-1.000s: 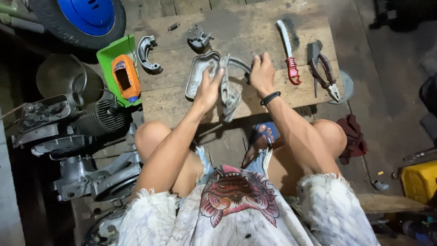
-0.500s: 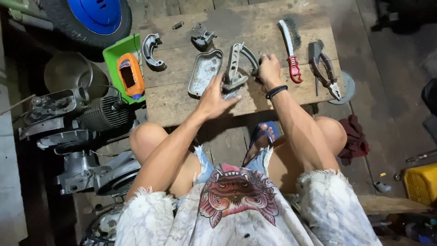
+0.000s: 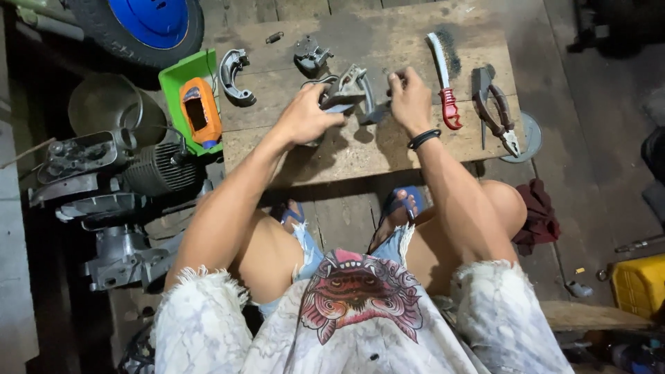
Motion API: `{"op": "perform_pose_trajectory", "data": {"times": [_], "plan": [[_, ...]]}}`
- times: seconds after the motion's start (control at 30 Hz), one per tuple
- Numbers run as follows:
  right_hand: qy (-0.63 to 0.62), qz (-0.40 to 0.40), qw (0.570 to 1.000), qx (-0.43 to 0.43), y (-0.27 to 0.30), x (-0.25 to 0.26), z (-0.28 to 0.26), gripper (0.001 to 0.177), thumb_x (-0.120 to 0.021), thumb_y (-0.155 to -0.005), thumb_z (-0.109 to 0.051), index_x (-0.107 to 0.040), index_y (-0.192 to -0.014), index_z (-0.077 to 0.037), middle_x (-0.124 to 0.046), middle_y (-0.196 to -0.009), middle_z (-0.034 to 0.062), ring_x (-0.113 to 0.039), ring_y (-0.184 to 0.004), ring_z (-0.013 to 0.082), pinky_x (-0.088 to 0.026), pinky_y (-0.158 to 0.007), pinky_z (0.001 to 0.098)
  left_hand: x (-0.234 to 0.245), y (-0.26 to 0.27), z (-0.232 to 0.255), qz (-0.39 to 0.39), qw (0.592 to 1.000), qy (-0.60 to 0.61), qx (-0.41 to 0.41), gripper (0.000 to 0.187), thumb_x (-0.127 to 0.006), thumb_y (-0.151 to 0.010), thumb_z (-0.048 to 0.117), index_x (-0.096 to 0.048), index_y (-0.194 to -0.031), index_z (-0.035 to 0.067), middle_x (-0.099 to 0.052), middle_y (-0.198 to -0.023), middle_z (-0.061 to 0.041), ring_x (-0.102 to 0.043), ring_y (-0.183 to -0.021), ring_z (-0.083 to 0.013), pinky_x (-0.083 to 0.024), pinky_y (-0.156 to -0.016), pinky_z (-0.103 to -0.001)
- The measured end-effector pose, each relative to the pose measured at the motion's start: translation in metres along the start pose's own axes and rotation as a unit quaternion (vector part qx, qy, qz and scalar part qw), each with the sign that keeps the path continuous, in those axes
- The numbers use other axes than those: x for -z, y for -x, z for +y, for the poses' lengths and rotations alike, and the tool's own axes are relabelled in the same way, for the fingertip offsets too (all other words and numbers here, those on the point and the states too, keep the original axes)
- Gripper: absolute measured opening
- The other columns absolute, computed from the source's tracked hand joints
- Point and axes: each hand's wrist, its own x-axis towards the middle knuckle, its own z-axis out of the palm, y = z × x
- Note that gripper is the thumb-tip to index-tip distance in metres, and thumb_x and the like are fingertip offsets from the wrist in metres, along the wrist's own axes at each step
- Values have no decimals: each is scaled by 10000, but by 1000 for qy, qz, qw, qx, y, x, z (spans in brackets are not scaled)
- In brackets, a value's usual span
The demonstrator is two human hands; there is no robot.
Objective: The person sits on the floor and cleans a metal mechanical part using a small brush. They scrub the surface of the part thoroughly and then wipe it with a cloth.
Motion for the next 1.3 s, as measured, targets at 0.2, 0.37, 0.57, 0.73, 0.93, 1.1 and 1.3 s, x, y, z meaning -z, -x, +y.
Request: {"op": "perform_pose_trajectory", "data": {"times": [0.2, 0.37, 0.57, 0.73, 0.93, 1.1, 1.3], "plan": [[94, -192, 977, 11, -17, 54, -46, 195, -630, -1052, -197, -736, -1205, -141, -769, -1138, 109, -480, -530, 76, -452, -457, 236, 25, 6, 40, -137, 983, -44, 111, 802, -654, -805, 403, -415, -1504, 92, -458, -1462, -144, -570, -1177, -248, -497, -952, -423], [208, -216, 941, 156, -23, 53, -28, 289, -572, -1068, -191, -722, -1287, -76, -732, -1046, 189, -699, -779, 310, -607, -740, 476, 18, -14, 30, -179, 976, -82, 96, 895, -624, -798, 367, -304, -1564, 33, -256, -1635, -208, -323, -1475, -354, -360, -1142, -487], [281, -231, 910, 198, -12, 38, 2, 197, -644, -956, -227, -761, -1091, -142, -755, -961, 176, -735, -874, 453, -600, -765, 559, 11, -41, -15, -159, 983, -75, 51, 821, -778, -764, 582, -615, -1361, 42, -617, -1328, -253, -546, -1304, -414, -420, -1110, -517], [268, -235, 915, 191, -10, 32, -12, 155, -640, -986, -205, -757, -1069, -148, -746, -943, 133, -747, -834, 401, -615, -721, 513, 35, -32, 19, -161, 981, -90, 60, 789, -743, -764, 583, -613, -1372, 98, -624, -1340, -254, -547, -1297, -431, -431, -1095, -552], [342, -193, 882, 260, -22, 6, 7, 180, -647, -957, -310, -708, -1083, -196, -713, -952, 68, -739, -740, 376, -620, -640, 519, 30, -39, 16, -118, 982, -133, 63, 780, -708, -788, 631, -538, -1468, 288, -637, -1301, -142, -555, -1299, -370, -458, -1061, -524], [327, -166, 883, 293, -35, 5, 20, 175, -539, -1008, -276, -685, -1080, -213, -698, -968, 43, -732, -732, 400, -608, -645, 527, 32, -41, 20, -118, 977, -166, 55, 704, -688, -802, 523, -554, -1456, 299, -646, -1260, -156, -574, -1264, -389, -473, -1032, -540], [371, -120, 831, 396, -29, -1, 11, 134, -560, -1028, -282, -679, -1004, -224, -683, -931, -7, -724, -860, 242, -555, -710, 360, 24, -47, 25, -111, 979, -160, 53, 672, -702, -827, 532, -589, -1440, 279, -655, -1201, -146, -594, -1224, -388, -484, -988, -569]]}}
